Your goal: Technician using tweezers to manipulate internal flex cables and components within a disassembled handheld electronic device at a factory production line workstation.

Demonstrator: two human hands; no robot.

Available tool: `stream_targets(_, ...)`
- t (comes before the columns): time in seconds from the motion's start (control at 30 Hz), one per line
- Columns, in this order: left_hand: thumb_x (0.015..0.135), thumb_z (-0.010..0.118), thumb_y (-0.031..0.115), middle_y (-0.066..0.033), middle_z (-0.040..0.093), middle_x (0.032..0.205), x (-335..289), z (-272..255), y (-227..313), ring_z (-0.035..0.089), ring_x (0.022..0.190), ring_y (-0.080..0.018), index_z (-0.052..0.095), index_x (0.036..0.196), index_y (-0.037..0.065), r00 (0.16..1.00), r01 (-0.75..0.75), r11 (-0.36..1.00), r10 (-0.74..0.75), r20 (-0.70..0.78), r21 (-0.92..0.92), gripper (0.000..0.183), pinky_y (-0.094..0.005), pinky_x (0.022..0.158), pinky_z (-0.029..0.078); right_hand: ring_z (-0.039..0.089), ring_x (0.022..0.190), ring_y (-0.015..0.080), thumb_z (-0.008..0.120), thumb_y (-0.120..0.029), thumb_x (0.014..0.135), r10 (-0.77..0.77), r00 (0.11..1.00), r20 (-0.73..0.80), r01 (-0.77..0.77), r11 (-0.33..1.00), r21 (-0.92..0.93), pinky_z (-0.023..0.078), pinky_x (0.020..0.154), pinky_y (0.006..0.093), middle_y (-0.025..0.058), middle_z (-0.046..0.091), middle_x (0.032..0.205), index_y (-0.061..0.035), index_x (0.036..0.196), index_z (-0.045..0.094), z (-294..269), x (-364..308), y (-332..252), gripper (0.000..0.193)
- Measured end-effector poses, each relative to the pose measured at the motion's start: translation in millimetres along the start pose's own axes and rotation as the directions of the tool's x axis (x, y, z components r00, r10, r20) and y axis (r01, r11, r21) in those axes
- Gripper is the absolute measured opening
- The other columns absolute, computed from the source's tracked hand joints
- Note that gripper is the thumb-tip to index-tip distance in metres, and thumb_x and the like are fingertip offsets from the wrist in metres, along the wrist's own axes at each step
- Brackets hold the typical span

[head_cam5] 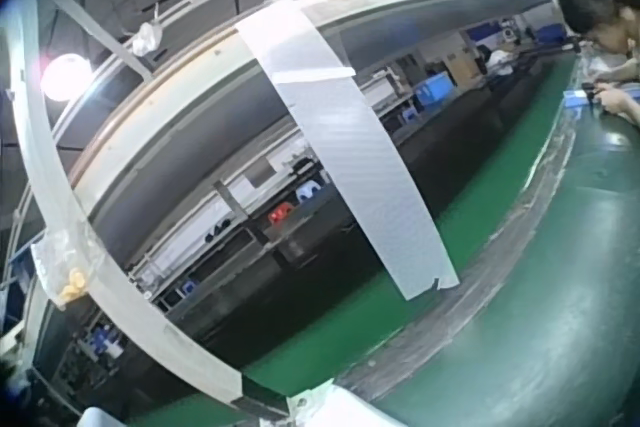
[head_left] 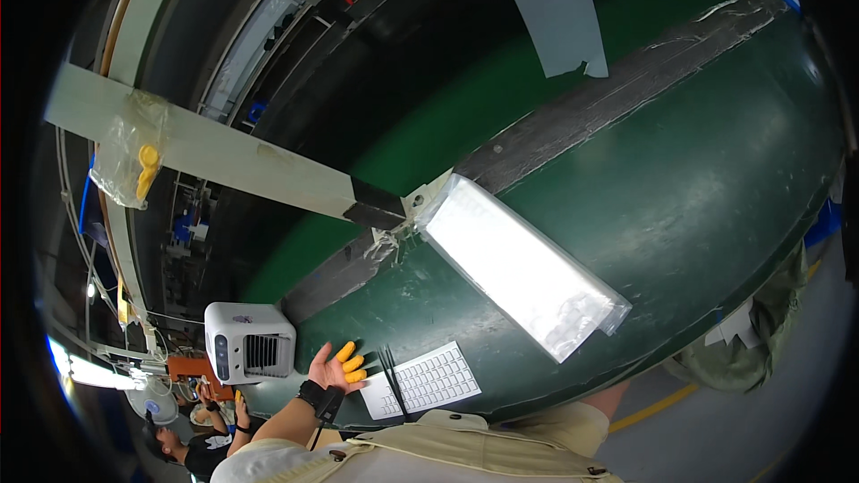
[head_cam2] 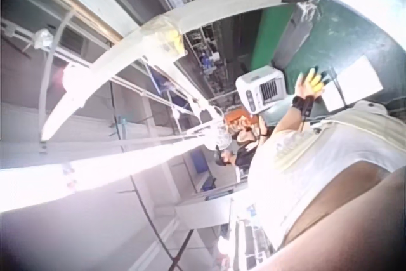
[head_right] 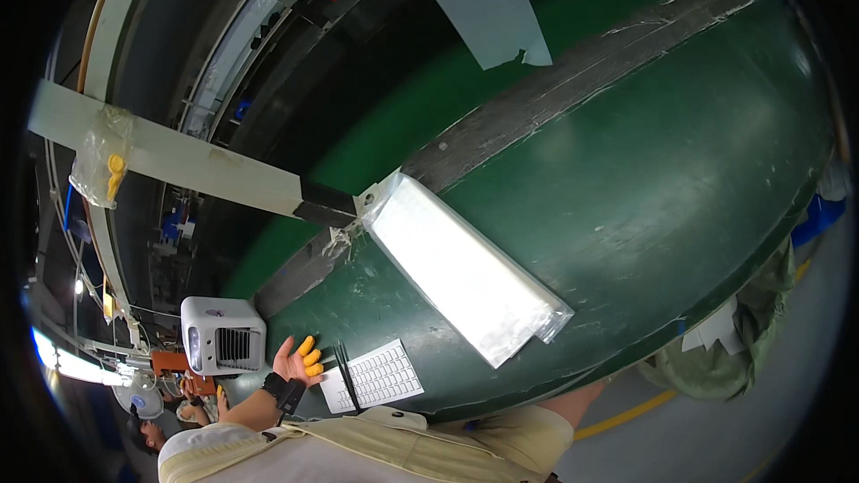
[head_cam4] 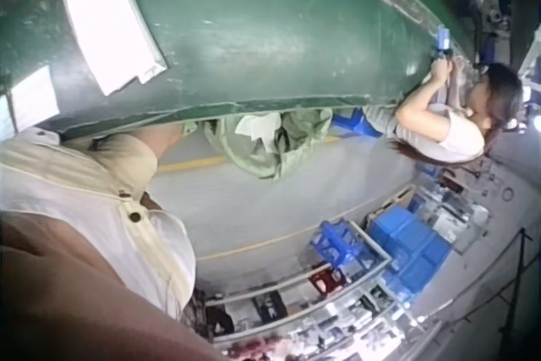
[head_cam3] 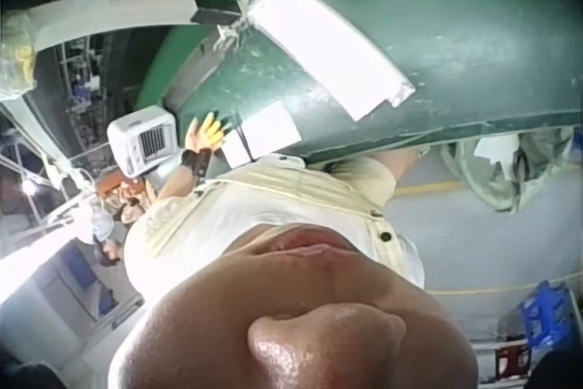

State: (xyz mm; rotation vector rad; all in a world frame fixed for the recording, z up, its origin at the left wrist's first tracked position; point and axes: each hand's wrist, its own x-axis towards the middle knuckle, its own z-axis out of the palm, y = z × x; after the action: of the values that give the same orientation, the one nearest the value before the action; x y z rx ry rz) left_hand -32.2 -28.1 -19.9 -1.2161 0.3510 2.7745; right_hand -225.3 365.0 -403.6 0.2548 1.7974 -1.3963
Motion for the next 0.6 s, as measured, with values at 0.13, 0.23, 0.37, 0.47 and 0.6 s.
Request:
stream_targets(0.13, 0.08, 0.032, 0.049, -0.0174, 0.048, 0.103, 4, -5, -4, 0.046, 0.086, -0.036, 0.043, 0.113, 0.014, 0.983, 0.007, 0.998, 0.003, 0.182, -0.055, 0.049, -0.052, 0.08, 0.034, 0.052, 0.063, 0.0173, 0.043, -0.019, 0.081, -0.028, 0.998, -0.054, 0.026, 0.999, -0.03, 0.041, 0.051, 0.0286, 0.0076, 0.053, 0.072, -0.0033, 0.081, 0.054, -5, -9, 3, 0.02)
stream_targets(0.23, 0.08, 0.028, 0.05, -0.016, 0.048, 0.103, 1, -14, -1, 0.046, 0.087, -0.0342, 0.041, 0.115, 0.016, 0.981, 0.006, 0.999, 0.0, 0.196, -0.034, 0.051, -0.0516, 0.081, 0.032, 0.052, 0.062, 0.0168, 0.042, -0.019, 0.081, -0.035, 0.995, -0.091, 0.03, 0.998, -0.059, 0.041, 0.051, 0.0282, 0.0071, 0.053, 0.071, -0.0035, 0.08, 0.054, -10, -23, 11, 0.019)
stream_targets(0.37, 0.081, 0.025, 0.05, -0.0152, 0.046, 0.105, 5, -15, 0, 0.045, 0.088, -0.0327, 0.038, 0.118, 0.016, 0.962, 0.006, 1.0, 0.003, 0.272, -0.029, 0.052, -0.0522, 0.084, 0.029, 0.051, 0.062, 0.0161, 0.041, -0.019, 0.082, -0.062, 0.986, -0.152, 0.046, 0.993, -0.106, 0.041, 0.051, 0.0277, 0.0064, 0.053, 0.07, -0.0039, 0.079, 0.054, -32, -33, 20, 0.019)
stream_targets(0.47, 0.08, 0.032, 0.045, -0.0192, 0.041, 0.112, 5, -16, 0, 0.041, 0.093, -0.0351, 0.037, 0.118, 0.015, 0.945, 0.041, 0.995, -0.011, 0.327, -0.086, 0.049, -0.0529, 0.086, 0.027, 0.051, 0.061, 0.0156, 0.041, -0.018, 0.082, -0.092, 0.974, -0.205, 0.064, 0.988, -0.141, 0.04, 0.051, 0.0273, 0.0059, 0.052, 0.07, -0.0041, 0.078, 0.054, -43, -40, 30, 0.02)
stream_targets(0.6, 0.081, 0.032, 0.043, -0.0199, 0.038, 0.116, 1, -21, 0, 0.039, 0.098, -0.0372, 0.033, 0.121, 0.015, 0.927, 0.06, 0.992, -0.014, 0.375, -0.113, 0.049, -0.0535, 0.09, 0.023, 0.05, 0.061, 0.0149, 0.04, -0.018, 0.083, -0.166, 0.945, -0.28, 0.112, 0.973, -0.199, 0.04, 0.051, 0.0268, 0.0052, 0.052, 0.069, -0.0044, 0.077, 0.054, -58, -46, 39, 0.02)
